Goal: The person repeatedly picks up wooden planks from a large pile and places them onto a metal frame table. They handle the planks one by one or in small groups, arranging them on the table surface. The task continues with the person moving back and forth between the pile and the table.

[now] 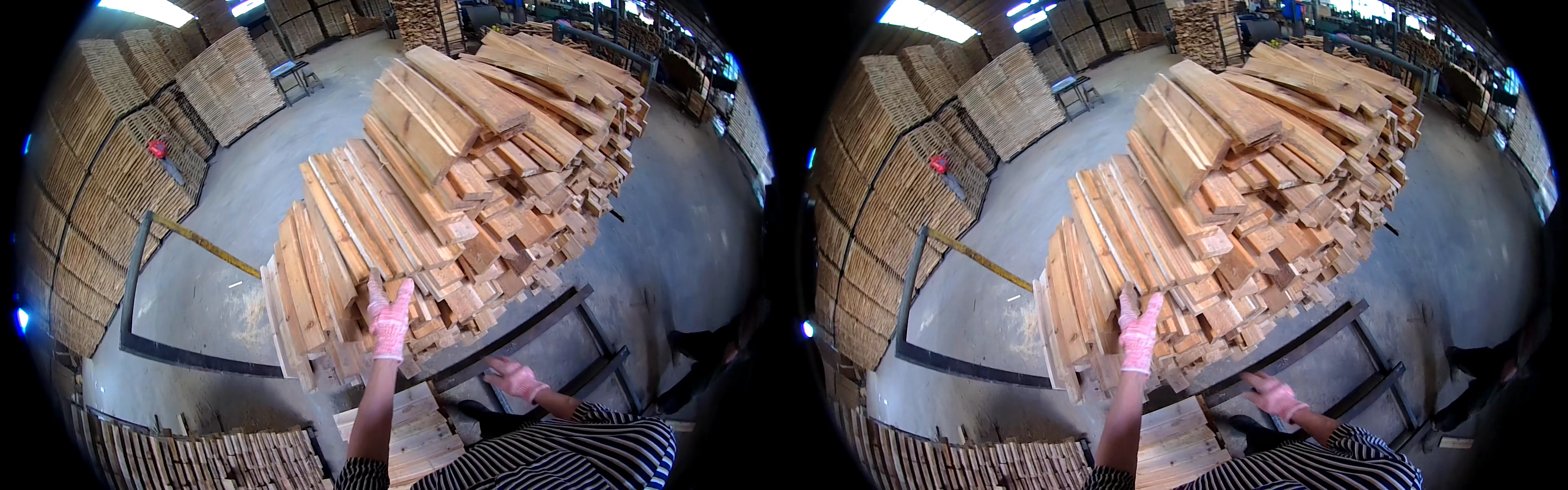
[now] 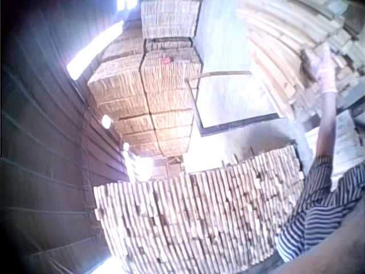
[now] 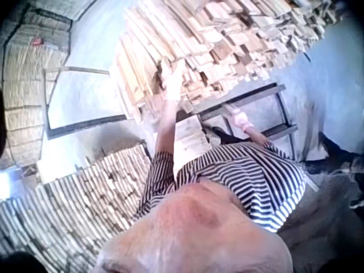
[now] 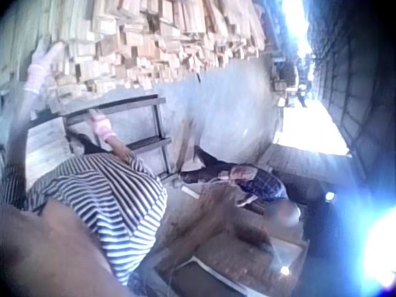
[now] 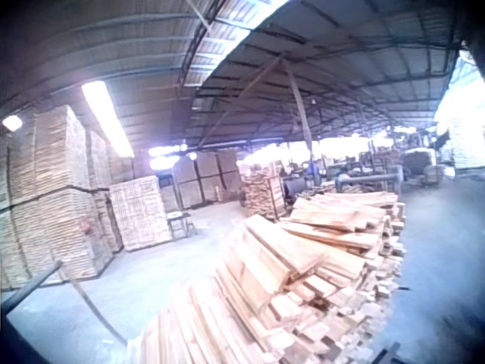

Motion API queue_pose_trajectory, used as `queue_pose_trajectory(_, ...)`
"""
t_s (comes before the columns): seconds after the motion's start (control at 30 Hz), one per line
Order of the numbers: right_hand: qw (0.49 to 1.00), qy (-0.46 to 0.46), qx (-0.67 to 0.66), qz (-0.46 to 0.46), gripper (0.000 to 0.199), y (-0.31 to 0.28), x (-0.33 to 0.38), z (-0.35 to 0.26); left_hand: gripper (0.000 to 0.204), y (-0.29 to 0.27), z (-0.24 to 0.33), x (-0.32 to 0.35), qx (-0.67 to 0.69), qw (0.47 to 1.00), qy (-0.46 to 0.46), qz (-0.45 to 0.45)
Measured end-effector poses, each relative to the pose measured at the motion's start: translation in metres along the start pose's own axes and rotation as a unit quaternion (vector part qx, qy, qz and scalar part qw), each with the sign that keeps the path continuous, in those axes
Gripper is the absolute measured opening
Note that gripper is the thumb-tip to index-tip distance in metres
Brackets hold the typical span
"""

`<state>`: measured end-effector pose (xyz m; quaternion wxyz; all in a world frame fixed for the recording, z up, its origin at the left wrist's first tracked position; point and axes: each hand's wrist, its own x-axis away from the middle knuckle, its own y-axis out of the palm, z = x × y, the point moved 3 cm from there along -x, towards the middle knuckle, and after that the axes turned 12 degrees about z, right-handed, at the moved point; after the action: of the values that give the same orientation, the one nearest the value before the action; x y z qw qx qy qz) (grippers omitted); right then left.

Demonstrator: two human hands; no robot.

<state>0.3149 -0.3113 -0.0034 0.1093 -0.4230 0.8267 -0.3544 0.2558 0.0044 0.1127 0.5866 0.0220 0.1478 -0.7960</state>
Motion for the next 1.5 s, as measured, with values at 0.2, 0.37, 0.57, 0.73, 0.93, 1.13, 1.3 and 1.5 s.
queue_pose_trajectory(0.2, 0.911, -0.211, 0.017, 0.353, 0.065, -0.084, -0.107, -0.146, 0.1, 0.075, 0.021, 0.037, 0.112, 0.98, -0.077, 0.145)
queue_pose_trajectory(0.37, 0.948, -0.051, 0.109, 0.295, 0.054, -0.063, -0.177, -0.146, 0.086, 0.095, 0.032, 0.03, 0.112, 0.964, -0.188, 0.148)
queue_pose_trajectory(0.57, 0.89, -0.148, 0.147, 0.405, 0.037, -0.056, -0.189, -0.168, 0.051, 0.085, 0.033, 0.002, 0.249, 0.912, -0.286, 0.158)
queue_pose_trajectory(0.73, 0.926, -0.184, 0.037, 0.327, 0.048, -0.067, -0.181, -0.217, 0.034, 0.04, 0.039, -0.021, 0.351, 0.897, -0.254, 0.089)
queue_pose_trajectory(0.93, 0.957, -0.204, -0.094, 0.186, 0.037, -0.063, -0.195, -0.241, 0.049, -0.003, 0.021, -0.055, 0.179, 0.955, -0.202, 0.125)
queue_pose_trajectory(1.13, 0.925, -0.228, -0.251, 0.173, 0.03, -0.07, -0.222, -0.207, 0.077, -0.002, 0.002, -0.069, -0.03, 0.986, -0.117, 0.112)
queue_pose_trajectory(1.3, 0.89, -0.014, -0.416, 0.184, 0.035, -0.083, -0.198, -0.179, 0.077, -0.017, 0.04, -0.03, -0.029, 0.974, -0.22, 0.036)
queue_pose_trajectory(1.5, 0.584, 0.177, -0.744, -0.273, 0.075, -0.024, -0.119, -0.145, 0.063, -0.057, 0.053, 0.139, 0.04, 0.987, -0.131, -0.082)
